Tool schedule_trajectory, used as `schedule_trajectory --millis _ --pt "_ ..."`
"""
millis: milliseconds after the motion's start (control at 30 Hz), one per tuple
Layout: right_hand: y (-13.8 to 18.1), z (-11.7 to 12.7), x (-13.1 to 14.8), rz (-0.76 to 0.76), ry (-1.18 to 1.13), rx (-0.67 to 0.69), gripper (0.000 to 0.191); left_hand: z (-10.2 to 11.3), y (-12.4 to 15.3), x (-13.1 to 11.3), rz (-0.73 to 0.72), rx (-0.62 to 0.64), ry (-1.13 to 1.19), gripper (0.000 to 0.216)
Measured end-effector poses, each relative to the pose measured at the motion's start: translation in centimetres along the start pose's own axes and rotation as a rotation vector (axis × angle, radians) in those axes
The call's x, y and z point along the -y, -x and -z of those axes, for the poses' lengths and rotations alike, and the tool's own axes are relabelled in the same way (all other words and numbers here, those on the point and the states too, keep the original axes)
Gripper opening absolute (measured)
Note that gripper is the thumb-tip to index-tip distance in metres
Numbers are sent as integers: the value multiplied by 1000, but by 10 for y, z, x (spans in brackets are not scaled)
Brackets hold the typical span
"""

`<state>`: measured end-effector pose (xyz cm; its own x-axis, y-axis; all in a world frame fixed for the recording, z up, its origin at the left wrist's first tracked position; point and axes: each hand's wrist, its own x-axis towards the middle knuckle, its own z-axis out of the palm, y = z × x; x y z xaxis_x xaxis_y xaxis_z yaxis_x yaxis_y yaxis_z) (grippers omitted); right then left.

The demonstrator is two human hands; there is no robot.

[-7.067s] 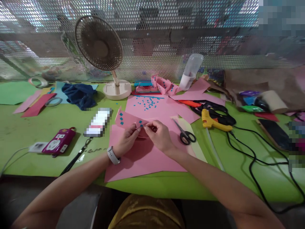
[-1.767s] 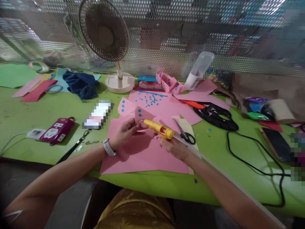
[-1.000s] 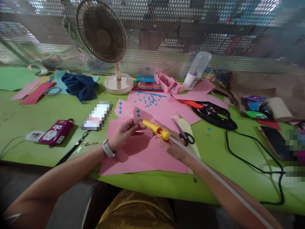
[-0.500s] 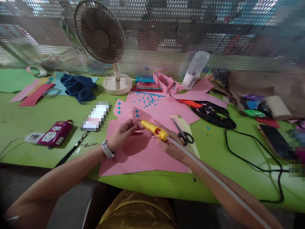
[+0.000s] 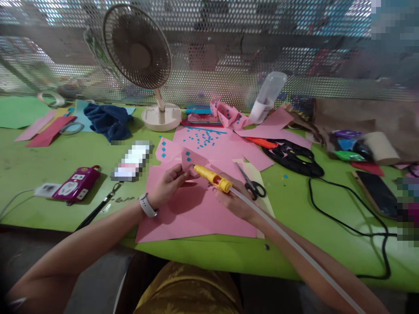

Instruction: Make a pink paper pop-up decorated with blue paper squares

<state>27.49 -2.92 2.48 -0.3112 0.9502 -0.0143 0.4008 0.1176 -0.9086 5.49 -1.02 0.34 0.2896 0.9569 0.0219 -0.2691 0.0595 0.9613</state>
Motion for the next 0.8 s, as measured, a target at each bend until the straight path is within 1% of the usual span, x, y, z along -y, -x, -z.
schedule_trajectory --millis 200,300,467,600,667,733,800 --pt "0 1 2 92 2 3 16 0 0 -1 12 -4 -5 31" --pt "1 0 2 94 12 1 15 0 0 -1 14 2 8 32" --pt "1 0 3 34 5 -15 15 0 0 -1 19 11 9 32" --pt "2 2 2 76 4 -2 13 -1 1 -2 3 -4 1 33" --pt "1 6 0 131 39 -48 9 -2 1 -2 0 0 8 33" --pt "0 12 -1 201 65 -142 9 -2 1 -3 -1 7 16 33" --pt "-1 23 1 256 88 -233 13 -2 1 -4 -1 -6 11 34"
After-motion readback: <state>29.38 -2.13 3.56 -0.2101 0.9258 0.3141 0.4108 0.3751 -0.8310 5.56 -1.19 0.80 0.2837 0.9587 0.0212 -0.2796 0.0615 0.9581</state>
